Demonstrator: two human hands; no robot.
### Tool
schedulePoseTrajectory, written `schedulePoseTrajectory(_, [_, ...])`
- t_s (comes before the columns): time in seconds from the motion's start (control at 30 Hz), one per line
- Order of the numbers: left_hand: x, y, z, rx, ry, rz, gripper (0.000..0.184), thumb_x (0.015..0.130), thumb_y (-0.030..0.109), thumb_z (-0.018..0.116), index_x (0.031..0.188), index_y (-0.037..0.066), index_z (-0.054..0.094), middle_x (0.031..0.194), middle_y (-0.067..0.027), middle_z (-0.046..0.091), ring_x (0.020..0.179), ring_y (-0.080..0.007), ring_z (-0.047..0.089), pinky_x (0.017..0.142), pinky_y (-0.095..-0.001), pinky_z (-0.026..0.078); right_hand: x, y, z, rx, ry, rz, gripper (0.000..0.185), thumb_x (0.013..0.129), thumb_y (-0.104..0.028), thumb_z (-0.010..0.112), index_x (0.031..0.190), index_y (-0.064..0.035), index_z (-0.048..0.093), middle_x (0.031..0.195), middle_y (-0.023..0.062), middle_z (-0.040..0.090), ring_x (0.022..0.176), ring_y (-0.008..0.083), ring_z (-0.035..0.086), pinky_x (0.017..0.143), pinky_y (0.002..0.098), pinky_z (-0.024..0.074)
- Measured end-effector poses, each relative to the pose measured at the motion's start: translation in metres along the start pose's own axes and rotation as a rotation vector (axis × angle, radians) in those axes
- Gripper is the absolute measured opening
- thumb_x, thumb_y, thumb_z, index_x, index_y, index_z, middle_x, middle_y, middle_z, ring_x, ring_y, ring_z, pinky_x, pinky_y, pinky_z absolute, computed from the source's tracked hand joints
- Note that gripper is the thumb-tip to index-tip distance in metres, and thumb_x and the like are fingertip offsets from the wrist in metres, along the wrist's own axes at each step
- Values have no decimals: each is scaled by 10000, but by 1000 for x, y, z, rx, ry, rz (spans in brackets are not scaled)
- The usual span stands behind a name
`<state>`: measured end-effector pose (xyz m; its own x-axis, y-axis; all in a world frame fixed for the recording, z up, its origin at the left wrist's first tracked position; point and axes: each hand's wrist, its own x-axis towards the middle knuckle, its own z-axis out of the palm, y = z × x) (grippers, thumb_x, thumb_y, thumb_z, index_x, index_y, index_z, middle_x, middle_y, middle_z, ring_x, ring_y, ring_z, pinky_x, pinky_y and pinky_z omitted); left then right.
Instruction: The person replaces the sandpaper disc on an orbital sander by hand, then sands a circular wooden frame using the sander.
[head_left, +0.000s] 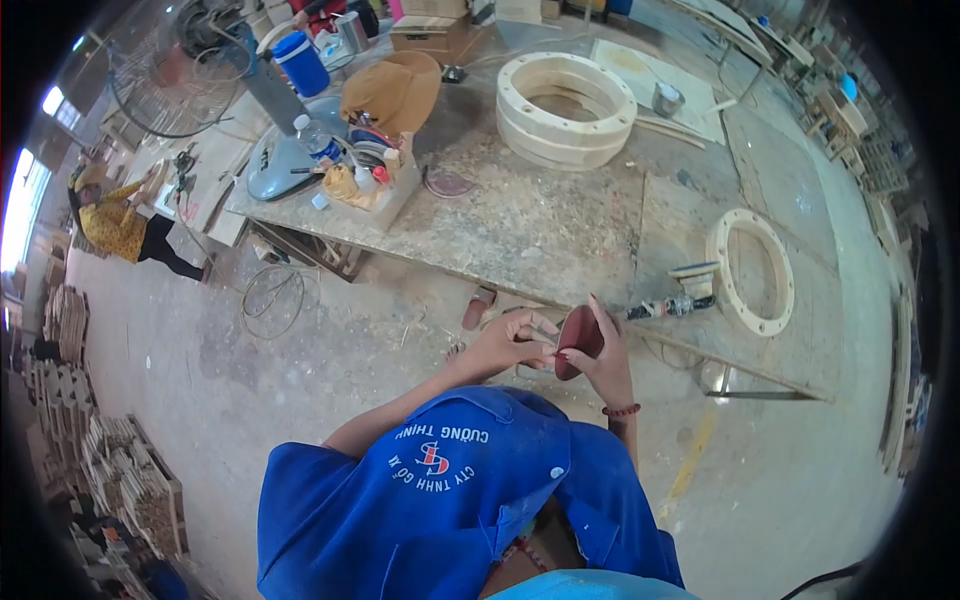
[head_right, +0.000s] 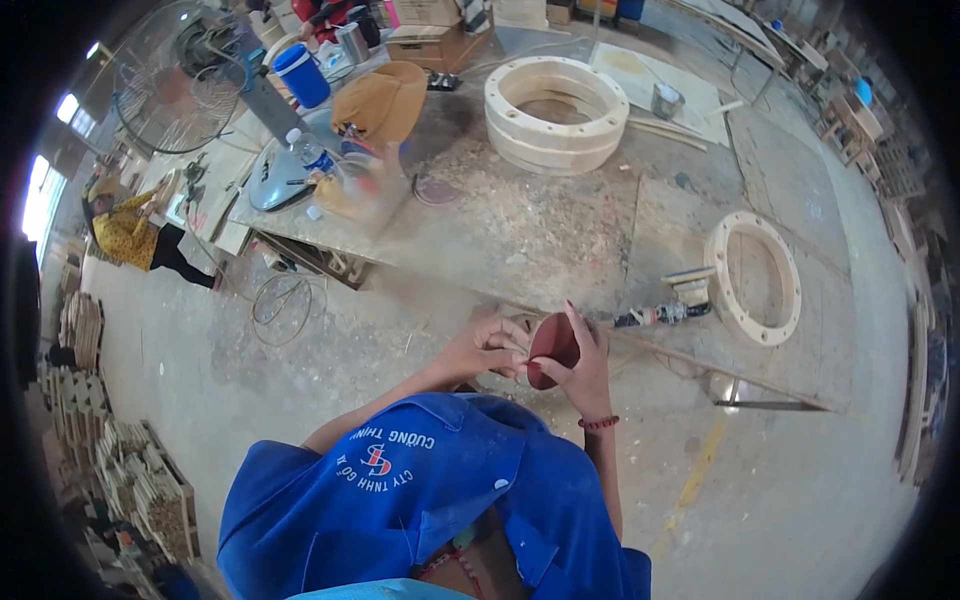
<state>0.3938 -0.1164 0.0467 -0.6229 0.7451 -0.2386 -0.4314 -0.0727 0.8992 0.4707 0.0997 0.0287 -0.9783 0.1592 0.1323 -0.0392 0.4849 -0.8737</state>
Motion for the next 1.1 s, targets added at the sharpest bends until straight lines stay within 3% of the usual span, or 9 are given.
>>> schedulePoseTrajectory(0.17, [0,-3,5,-6,38,-16,314,917,126,719,1173,49,554,941,-69,710,787,-100,666,687,-239,533,-1,-2,-1,38,-6,25,954,668,-398,852,1481,-102,449,1364,217,500,1291,369,445,1099,459,359])
schedulePoseTrajectory(0.27, [0,-2,4,17,29,-52,341,898,133,728,1194,85,567,1035,-45,662,926,-129,653,797,-287,552,0,-5,-2,52,-12,35,955,669,-396,853,1482,-102,448,1367,214,500,1295,370,445,1102,459,358])
schedulePoseTrajectory(0.37, [0,2,6,32,39,-69,364,897,129,729,1216,85,559,1059,-56,654,949,-129,645,792,-289,551,1,-7,-3,67,-20,36,952,671,-386,853,1484,-102,446,1360,214,506,1290,369,452,1103,455,360])
schedulePoseTrajectory(0.47, [0,4,7,25,37,-68,385,899,136,732,1235,83,551,1032,-60,658,923,-128,650,794,-292,549,2,-7,-5,76,-12,29,945,676,-370,851,1483,-96,445,1351,215,511,1283,366,460,1097,448,368])
schedulePoseTrajectory(0.57, [2,1,11,-3,55,-2,378,910,113,725,1238,36,554,944,-82,713,777,-104,666,679,-245,538,2,-4,-7,64,1,9,938,677,-347,847,1482,-83,443,1335,214,515,1266,359,473,1083,437,383])
schedulePoseTrajectory(0.7, [7,-10,4,79,-1,65,368,910,73,689,1242,3,545,940,-130,712,846,-164,708,725,-296,585,2,-1,-11,44,-35,-4,940,667,-294,842,1480,-55,435,1313,192,506,1218,333,505,1050,418,407])
schedulePoseTrajectory(0.8, [6,-4,8,17,-36,53,343,933,85,676,1244,33,541,948,-92,723,837,-121,686,731,-249,551,1,-1,-10,72,-43,13,953,655,-280,845,1482,-51,432,1313,182,500,1212,321,509,1041,416,413])
schedulePoseTrajectory(1.1, [7,-8,9,53,-22,65,347,931,66,673,1251,46,539,941,-88,725,838,-119,685,718,-244,547,-1,-6,-14,33,-23,-2,974,648,-286,857,1491,-57,424,1252,171,527,1176,312,530,1021,415,433])
